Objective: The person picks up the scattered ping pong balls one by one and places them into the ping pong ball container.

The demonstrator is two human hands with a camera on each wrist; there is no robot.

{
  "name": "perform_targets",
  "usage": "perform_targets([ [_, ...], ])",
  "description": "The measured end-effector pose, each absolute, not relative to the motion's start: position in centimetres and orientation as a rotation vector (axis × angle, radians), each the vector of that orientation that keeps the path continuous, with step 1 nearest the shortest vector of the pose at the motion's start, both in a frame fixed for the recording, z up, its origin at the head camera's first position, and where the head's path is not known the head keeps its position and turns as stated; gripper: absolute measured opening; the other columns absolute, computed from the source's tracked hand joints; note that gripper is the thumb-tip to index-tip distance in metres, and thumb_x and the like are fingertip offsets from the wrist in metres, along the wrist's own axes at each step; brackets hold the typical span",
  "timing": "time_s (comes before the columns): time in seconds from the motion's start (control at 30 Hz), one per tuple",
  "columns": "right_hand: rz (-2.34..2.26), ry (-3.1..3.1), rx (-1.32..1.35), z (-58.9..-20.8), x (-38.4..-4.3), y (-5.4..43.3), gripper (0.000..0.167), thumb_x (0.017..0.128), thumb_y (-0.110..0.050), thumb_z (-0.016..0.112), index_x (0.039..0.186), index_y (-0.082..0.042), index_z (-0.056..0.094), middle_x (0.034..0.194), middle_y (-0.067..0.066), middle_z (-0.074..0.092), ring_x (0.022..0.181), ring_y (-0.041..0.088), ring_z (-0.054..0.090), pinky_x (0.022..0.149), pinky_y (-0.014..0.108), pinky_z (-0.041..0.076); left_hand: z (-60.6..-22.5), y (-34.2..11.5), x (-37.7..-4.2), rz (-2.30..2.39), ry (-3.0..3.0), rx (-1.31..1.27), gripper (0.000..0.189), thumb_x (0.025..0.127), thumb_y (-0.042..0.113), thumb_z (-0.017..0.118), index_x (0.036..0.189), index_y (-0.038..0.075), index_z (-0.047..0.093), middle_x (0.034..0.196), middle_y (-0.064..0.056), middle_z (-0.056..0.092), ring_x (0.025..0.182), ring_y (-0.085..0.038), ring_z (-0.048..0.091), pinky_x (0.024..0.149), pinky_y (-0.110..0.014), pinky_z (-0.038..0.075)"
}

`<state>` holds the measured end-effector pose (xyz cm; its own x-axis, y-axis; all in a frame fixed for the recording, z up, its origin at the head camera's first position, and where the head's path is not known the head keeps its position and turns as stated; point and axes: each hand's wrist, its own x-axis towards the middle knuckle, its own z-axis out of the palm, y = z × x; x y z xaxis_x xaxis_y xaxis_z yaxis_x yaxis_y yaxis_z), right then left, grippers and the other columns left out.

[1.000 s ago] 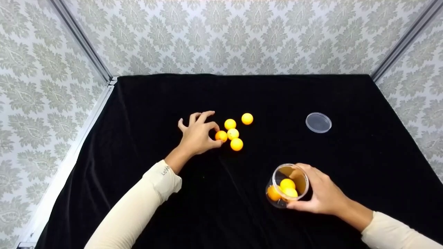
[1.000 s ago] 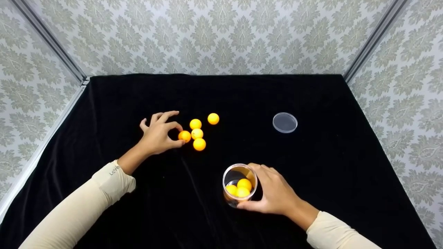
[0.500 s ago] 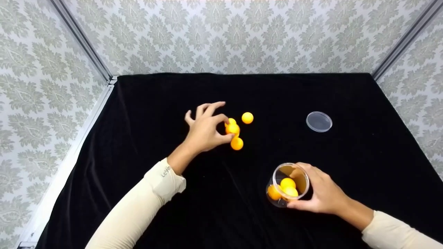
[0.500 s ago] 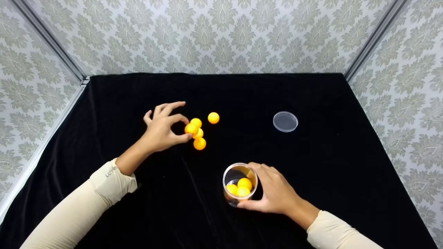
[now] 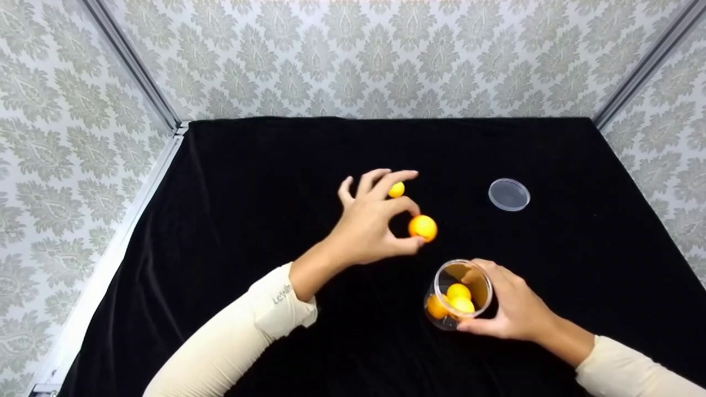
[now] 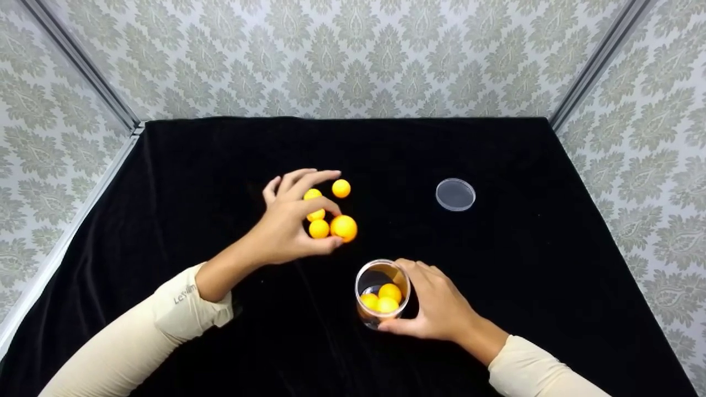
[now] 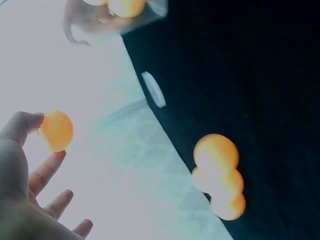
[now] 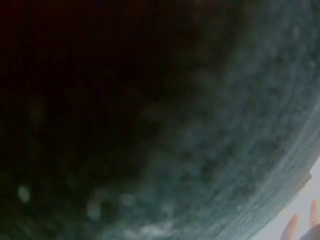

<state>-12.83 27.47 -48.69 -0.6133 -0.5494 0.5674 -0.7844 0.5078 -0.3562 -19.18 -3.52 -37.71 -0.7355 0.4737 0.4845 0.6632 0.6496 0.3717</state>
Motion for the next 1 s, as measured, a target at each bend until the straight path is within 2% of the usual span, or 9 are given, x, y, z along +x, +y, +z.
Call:
perform_targets([
  [0.17, 0.841, -2.376, 1.106, -48.7, -12.8, 27.5, 0.102, 0.057, -0.055, 0.095, 0.138, -0.006, 0.055, 0.114, -0.002, 0.069, 0.1, 0.016, 0.067, 0.102, 0.013, 0.041, -37.1, -1.8, -17.7, -0.757, -2.474, -1.028, 0.036, 0.071, 0.057, 0.079, 0.096, 0.032, 0.072, 0.157, 0.009, 0.045, 0.145, -0.027, 0.034, 0.107, -0.077, 0.015],
  [0.43, 0.816, -2.4, 1.089, -48.7, -12.8, 27.5, 0.106, 0.058, -0.054, 0.095, 0.142, -0.007, 0.053, 0.129, 0.002, 0.066, 0.108, 0.019, 0.067, 0.104, 0.012, 0.04, -37.0, 0.4, -15.7, -0.68, -2.479, -1.167, 0.034, 0.074, 0.06, 0.076, 0.097, 0.036, 0.072, 0.158, 0.01, 0.042, 0.145, -0.028, 0.034, 0.106, -0.078, 0.017],
  [1.0, 0.796, -2.419, 1.069, -48.6, -12.7, 27.5, 0.105, 0.057, -0.055, 0.095, 0.14, -0.006, 0.054, 0.127, 0.001, 0.066, 0.105, 0.019, 0.067, 0.102, 0.011, 0.041, -37.6, 1.1, -15.3, -0.626, -2.544, -1.201, 0.034, 0.075, 0.061, 0.075, 0.099, 0.037, 0.072, 0.161, 0.012, 0.038, 0.148, -0.027, 0.028, 0.107, -0.079, 0.018],
])
